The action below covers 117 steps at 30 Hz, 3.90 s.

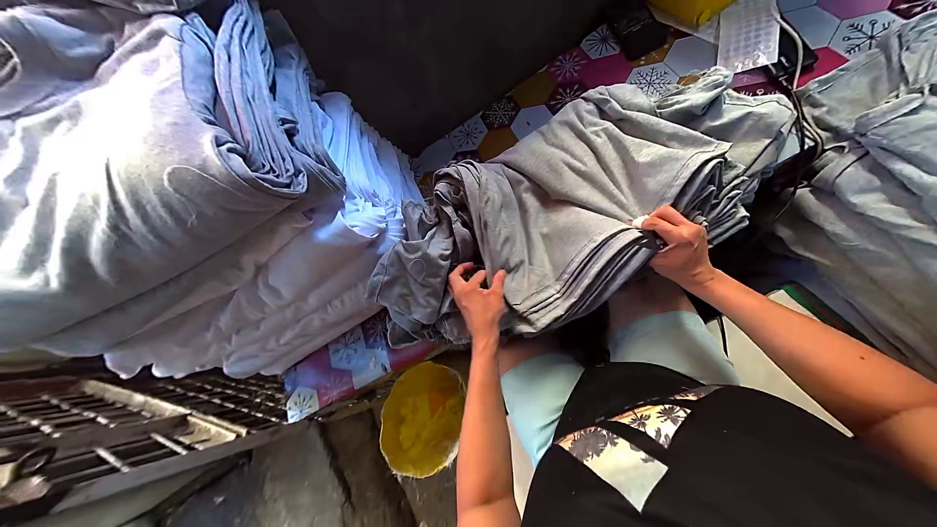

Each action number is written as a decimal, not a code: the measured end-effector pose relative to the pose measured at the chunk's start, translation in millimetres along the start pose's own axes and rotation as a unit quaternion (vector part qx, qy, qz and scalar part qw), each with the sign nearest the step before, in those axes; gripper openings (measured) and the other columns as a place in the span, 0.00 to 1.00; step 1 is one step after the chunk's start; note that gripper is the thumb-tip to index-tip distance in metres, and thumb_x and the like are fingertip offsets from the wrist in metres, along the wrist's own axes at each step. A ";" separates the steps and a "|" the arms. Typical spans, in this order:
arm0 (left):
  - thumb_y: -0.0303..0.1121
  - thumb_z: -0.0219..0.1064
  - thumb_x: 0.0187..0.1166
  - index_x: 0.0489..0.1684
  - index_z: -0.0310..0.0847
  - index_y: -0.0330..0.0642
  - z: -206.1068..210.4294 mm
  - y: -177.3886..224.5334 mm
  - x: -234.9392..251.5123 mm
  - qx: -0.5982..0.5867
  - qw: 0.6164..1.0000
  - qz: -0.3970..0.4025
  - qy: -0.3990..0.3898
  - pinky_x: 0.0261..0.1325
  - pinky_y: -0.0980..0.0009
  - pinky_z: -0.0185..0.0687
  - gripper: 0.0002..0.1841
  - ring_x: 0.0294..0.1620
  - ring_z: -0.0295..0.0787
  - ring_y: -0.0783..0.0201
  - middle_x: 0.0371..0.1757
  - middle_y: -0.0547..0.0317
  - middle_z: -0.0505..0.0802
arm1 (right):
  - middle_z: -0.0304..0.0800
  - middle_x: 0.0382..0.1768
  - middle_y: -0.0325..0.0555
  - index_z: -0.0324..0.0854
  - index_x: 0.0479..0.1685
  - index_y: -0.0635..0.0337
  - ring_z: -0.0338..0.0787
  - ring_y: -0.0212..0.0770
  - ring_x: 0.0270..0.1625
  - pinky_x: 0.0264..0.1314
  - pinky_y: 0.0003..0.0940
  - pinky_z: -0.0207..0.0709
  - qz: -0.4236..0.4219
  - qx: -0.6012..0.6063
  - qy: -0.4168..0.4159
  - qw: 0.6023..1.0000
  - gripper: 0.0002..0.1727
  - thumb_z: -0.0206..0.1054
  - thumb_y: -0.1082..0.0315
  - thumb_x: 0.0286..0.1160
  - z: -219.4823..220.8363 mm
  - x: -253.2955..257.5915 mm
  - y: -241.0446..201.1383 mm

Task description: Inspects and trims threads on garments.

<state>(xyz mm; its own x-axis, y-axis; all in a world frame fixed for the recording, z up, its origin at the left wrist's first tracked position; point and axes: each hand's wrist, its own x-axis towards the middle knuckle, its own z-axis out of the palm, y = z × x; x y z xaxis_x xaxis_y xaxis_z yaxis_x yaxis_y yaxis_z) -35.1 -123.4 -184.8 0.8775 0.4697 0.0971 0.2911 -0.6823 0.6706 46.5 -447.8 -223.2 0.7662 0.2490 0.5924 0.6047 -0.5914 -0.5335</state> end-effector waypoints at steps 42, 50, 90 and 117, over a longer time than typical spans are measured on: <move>0.21 0.71 0.76 0.54 0.88 0.34 -49.1 -17.2 -20.4 -0.317 0.934 -0.083 -0.140 0.50 0.72 0.88 0.11 0.39 0.92 0.72 0.40 0.59 0.96 | 0.78 0.24 0.47 0.82 0.35 0.63 0.75 0.41 0.24 0.29 0.42 0.70 0.394 0.203 -0.265 0.856 0.17 0.61 0.59 0.90 48.6 49.7 -66.3; 0.23 0.67 0.80 0.58 0.86 0.35 -40.8 7.4 -27.2 -0.299 0.948 -0.064 -0.090 0.49 0.75 0.86 0.11 0.40 0.91 0.75 0.41 0.61 0.96 | 0.91 0.51 0.53 0.92 0.47 0.65 0.93 0.46 0.48 0.51 0.46 0.89 0.035 0.253 -0.138 0.957 0.13 0.80 0.66 0.67 67.8 49.8 -132.6; 0.21 0.71 0.74 0.53 0.84 0.28 -17.4 28.1 -55.4 -0.200 0.975 0.068 0.068 0.58 0.72 0.89 0.12 0.49 0.94 0.70 0.46 0.49 0.96 | 0.83 0.21 0.37 0.88 0.30 0.62 0.77 0.25 0.23 0.31 0.25 0.72 0.301 0.353 -0.240 0.853 0.07 0.74 0.70 0.76 68.4 45.3 -161.8; 0.23 0.73 0.74 0.38 0.92 0.36 -20.1 19.9 -49.4 -0.254 0.966 0.027 0.029 0.49 0.80 0.87 0.03 0.39 0.91 0.79 0.37 0.62 0.96 | 0.72 0.24 0.31 0.77 0.46 0.58 0.68 0.23 0.20 0.26 0.20 0.66 0.324 0.480 -0.264 0.772 0.08 0.56 0.65 0.90 49.3 19.1 -187.8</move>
<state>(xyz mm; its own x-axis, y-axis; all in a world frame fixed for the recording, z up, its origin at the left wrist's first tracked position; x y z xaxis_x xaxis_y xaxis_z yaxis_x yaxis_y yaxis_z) -80.3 -148.9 -161.5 0.8587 0.4822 0.1735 0.0077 -0.3506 0.9365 -41.7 -294.1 -141.4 0.8044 0.5662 -0.1800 -0.2542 0.0542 -0.9656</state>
